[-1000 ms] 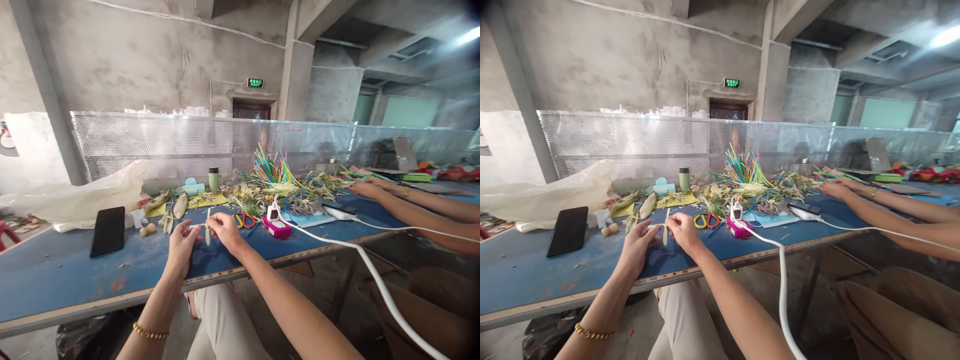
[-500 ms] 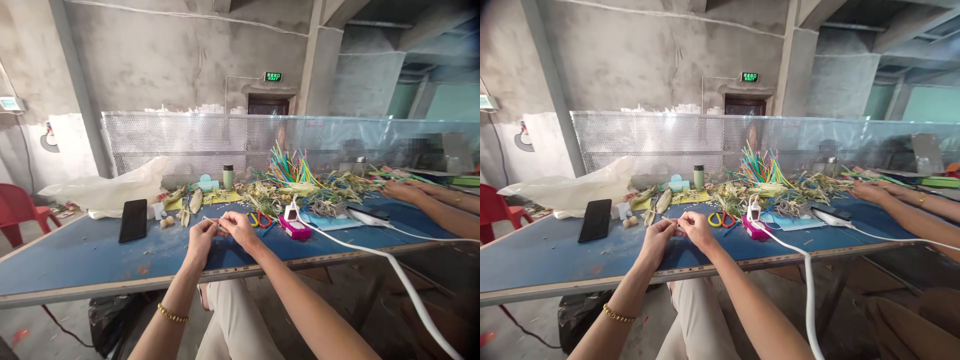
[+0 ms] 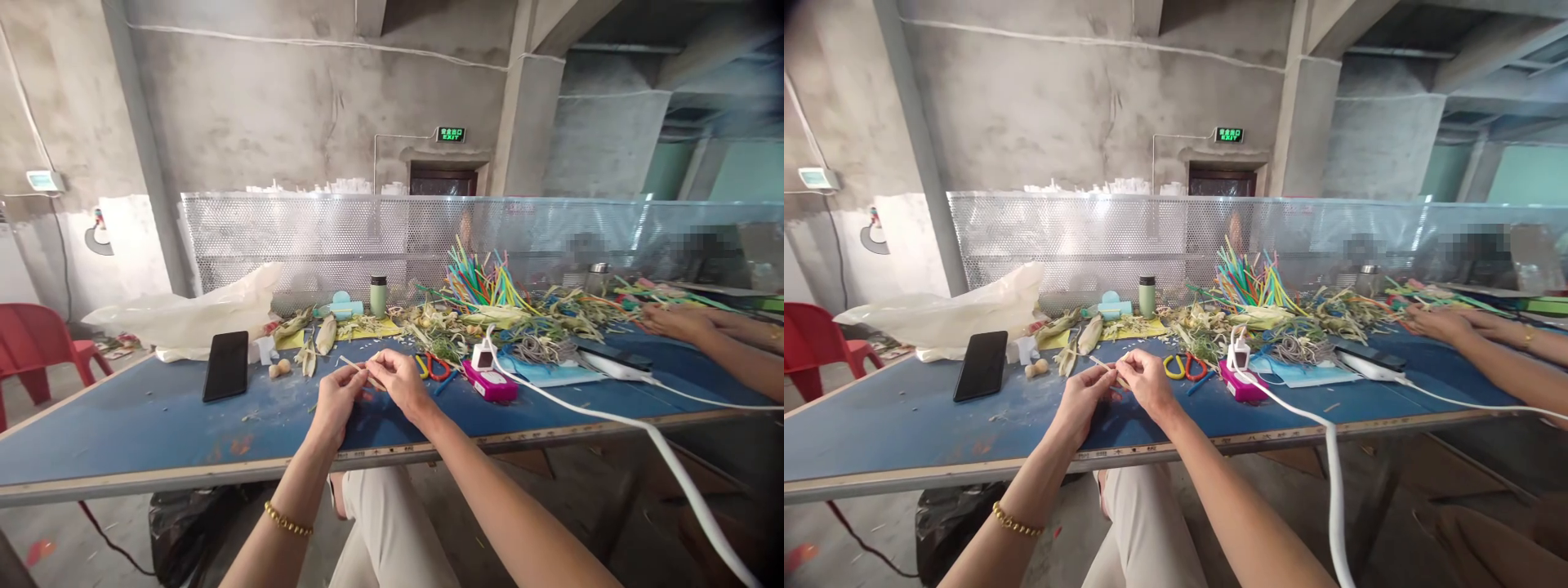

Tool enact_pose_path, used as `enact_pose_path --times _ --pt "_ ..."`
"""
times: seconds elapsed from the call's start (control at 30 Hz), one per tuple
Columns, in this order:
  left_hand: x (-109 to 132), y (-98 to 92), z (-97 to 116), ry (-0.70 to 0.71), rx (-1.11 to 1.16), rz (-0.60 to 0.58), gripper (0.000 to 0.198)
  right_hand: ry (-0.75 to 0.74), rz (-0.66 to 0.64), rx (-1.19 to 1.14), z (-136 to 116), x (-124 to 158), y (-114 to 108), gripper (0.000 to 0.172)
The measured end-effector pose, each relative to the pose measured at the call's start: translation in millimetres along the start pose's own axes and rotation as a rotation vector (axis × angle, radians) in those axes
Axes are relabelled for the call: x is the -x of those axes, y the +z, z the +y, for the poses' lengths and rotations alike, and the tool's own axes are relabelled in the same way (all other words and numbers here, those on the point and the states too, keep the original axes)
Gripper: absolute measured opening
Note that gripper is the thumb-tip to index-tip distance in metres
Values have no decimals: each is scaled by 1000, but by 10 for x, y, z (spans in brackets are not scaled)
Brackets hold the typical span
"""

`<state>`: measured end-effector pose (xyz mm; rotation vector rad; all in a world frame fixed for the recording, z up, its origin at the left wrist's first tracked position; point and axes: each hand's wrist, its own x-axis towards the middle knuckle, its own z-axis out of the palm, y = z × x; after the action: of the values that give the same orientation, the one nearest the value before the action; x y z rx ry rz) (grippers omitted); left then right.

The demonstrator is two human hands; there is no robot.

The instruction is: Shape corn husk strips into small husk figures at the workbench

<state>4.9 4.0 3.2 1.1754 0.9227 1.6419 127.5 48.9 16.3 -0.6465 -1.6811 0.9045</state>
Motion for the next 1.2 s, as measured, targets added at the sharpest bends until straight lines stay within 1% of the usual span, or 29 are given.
enact_pose_path --times 0.13,0.23,0.4,0.5,0.6,0.73,0.8,0.87,0.97,1.03,1.2 --pt "0 -5 -10 19 -32 9 31 -12 -33 47 45 -16 -2 23" --pt "-2 -14 -21 17 -69 -11 26 -44 -23 99 57 -21 -6 23" --pt "1 -16 -23 4 -103 -41 24 -69 0 250 42 -10 -18 18" --pt "5 -14 -22 3 -115 -50 26 -95 10 302 36 -7 -23 15" --pt "7 -10 -17 3 -119 -58 27 -91 22 315 35 -11 -32 14" --pt "6 -6 -11 -12 -126 -47 27 -56 -29 300 43 -29 -47 16" --pt "4 -8 -17 -26 -127 -51 26 -48 -28 279 54 -40 -54 16" --pt "2 -11 -25 -36 -129 -61 26 -64 -26 275 67 -49 -61 16" --pt "5 -15 -27 -38 -138 -71 27 -123 -65 306 80 -55 -74 14" --pt "12 -15 -18 -41 -135 -80 25 -143 -52 311 82 -54 -80 14" --pt "28 -14 2 -68 -57 -109 26 -111 -1 302 78 -45 -74 14"
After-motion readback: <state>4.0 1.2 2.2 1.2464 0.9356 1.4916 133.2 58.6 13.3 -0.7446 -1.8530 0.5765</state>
